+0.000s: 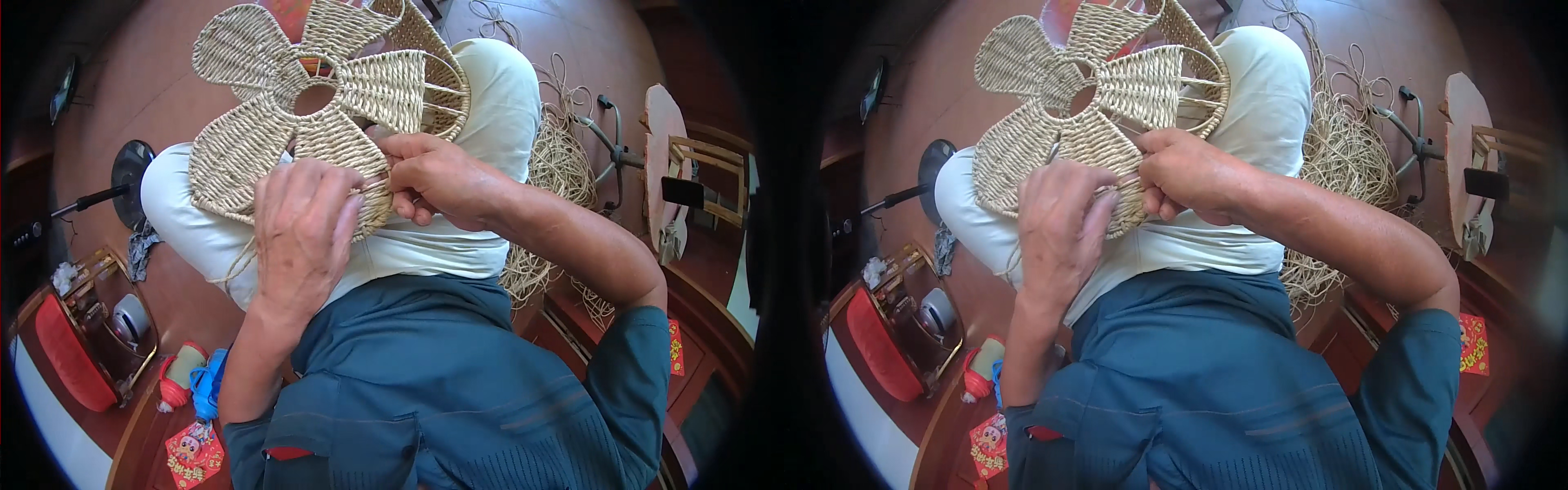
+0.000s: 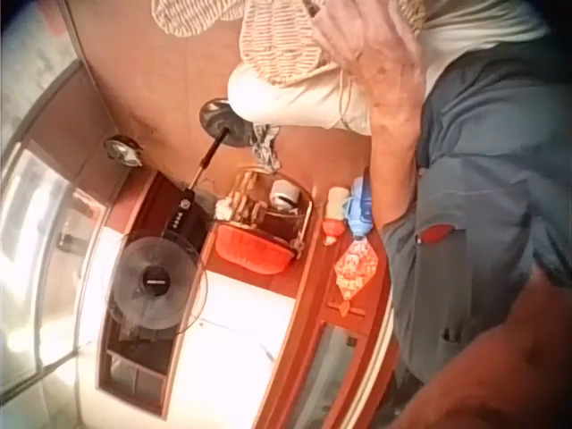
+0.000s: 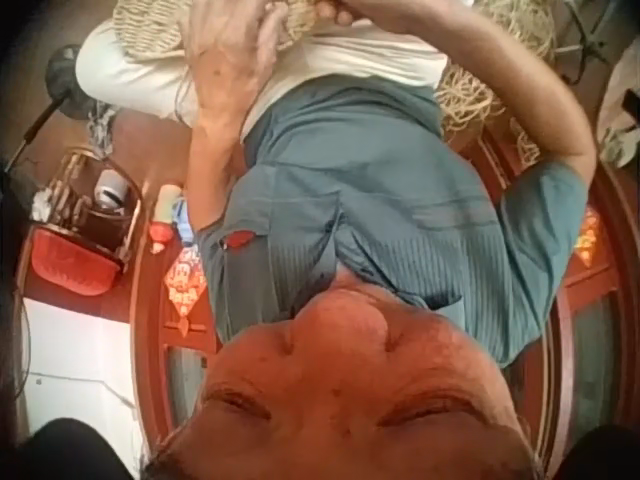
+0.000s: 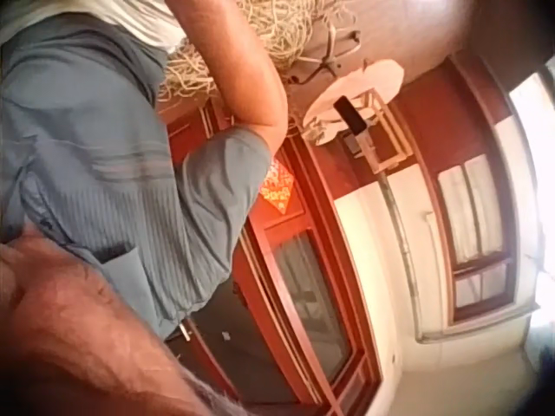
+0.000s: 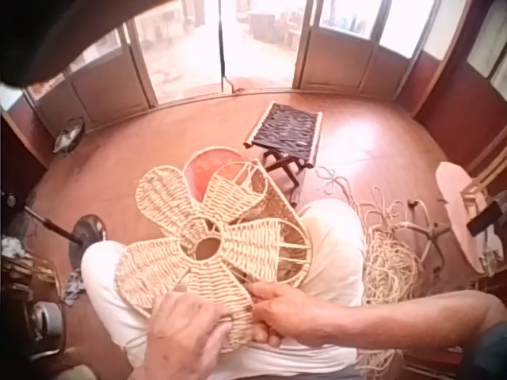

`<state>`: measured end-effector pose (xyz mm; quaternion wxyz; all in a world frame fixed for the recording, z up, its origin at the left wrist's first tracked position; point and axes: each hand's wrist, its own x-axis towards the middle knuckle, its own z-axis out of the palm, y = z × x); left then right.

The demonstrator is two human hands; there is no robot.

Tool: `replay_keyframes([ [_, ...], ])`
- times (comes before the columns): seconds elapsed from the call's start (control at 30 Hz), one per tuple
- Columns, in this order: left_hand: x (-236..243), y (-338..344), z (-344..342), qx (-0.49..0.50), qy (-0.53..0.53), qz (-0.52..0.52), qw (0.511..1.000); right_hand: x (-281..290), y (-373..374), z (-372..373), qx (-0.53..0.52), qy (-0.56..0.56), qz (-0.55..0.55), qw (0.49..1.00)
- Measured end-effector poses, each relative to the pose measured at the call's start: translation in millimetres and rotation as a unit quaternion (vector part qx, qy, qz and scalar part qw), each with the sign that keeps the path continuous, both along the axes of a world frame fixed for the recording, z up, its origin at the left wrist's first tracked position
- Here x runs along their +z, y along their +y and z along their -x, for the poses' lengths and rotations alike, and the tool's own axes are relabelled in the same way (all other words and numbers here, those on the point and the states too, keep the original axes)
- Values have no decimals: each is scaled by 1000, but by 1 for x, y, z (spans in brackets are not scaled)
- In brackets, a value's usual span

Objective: Weaving a decorative straw flower craft using straw ropes.

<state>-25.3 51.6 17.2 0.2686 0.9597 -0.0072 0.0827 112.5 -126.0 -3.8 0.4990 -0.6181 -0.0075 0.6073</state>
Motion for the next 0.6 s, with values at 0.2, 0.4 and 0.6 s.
replay_keyframes([
  [0.2, -6, 0, -12, -28, 22, 12, 999, 2, 0, -2, -6, 28, -21, 999],
  [0.4, 14, -8, -21, -15, 19, 217, 976, 31, -14, 12, 181, -500, 8, 847],
  [0.6, 72, 68, 7, 1, -55, 584, 810, 27, -10, 8, 68, -365, -224, 901],
])
